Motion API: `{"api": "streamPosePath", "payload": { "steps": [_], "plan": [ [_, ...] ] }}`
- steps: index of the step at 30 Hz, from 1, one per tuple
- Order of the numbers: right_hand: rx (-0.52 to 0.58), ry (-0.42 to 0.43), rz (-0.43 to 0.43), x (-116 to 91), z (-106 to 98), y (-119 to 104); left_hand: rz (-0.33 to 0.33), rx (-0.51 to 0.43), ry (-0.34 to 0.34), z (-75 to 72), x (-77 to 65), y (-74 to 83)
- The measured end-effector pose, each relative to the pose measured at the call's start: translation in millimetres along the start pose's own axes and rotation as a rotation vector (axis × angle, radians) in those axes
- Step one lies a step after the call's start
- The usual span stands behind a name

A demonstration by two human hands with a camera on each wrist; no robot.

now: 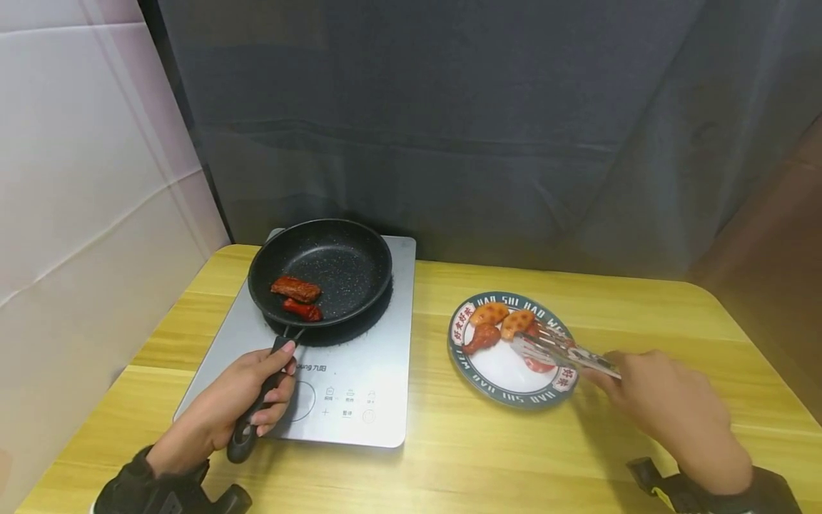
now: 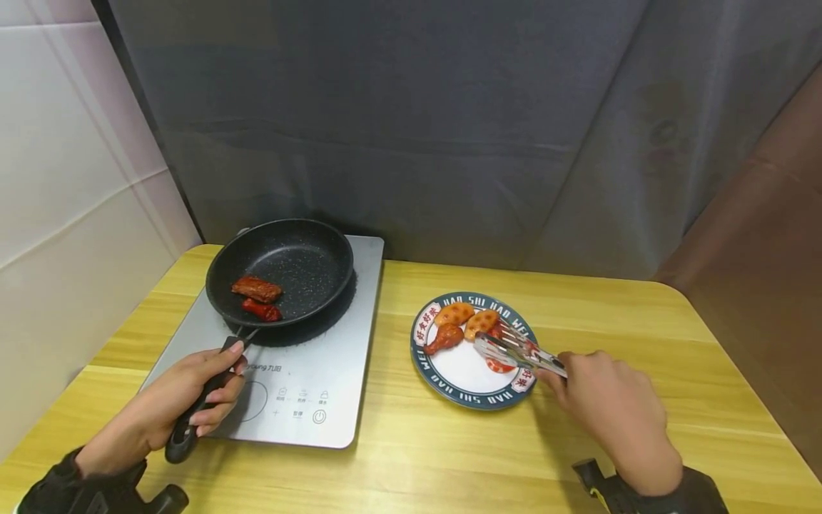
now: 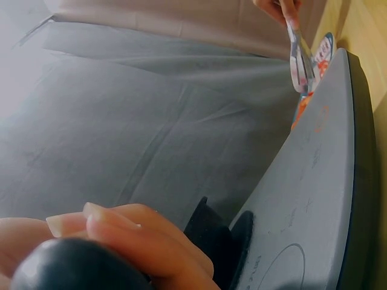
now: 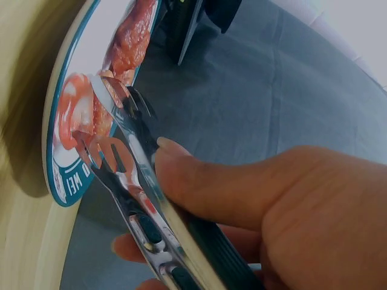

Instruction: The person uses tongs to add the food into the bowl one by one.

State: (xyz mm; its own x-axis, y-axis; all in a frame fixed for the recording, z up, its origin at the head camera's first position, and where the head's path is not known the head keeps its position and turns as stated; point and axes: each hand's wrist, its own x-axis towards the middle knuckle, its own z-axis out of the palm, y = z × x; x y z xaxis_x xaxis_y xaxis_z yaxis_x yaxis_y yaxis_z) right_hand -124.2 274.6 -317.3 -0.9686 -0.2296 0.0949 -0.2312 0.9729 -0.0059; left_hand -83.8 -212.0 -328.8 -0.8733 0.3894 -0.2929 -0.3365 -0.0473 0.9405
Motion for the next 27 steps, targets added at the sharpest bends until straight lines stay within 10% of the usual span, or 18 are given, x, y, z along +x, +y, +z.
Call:
{"api": "streamPosePath", "payload": {
  "steps": [27],
  "plan": [
    [-0.043, 0.134, -0.122, -4.0, -2.8, 1.5, 0.007, -0.016, -0.003, 0.7, 0.4, -0.6]
  ]
}}
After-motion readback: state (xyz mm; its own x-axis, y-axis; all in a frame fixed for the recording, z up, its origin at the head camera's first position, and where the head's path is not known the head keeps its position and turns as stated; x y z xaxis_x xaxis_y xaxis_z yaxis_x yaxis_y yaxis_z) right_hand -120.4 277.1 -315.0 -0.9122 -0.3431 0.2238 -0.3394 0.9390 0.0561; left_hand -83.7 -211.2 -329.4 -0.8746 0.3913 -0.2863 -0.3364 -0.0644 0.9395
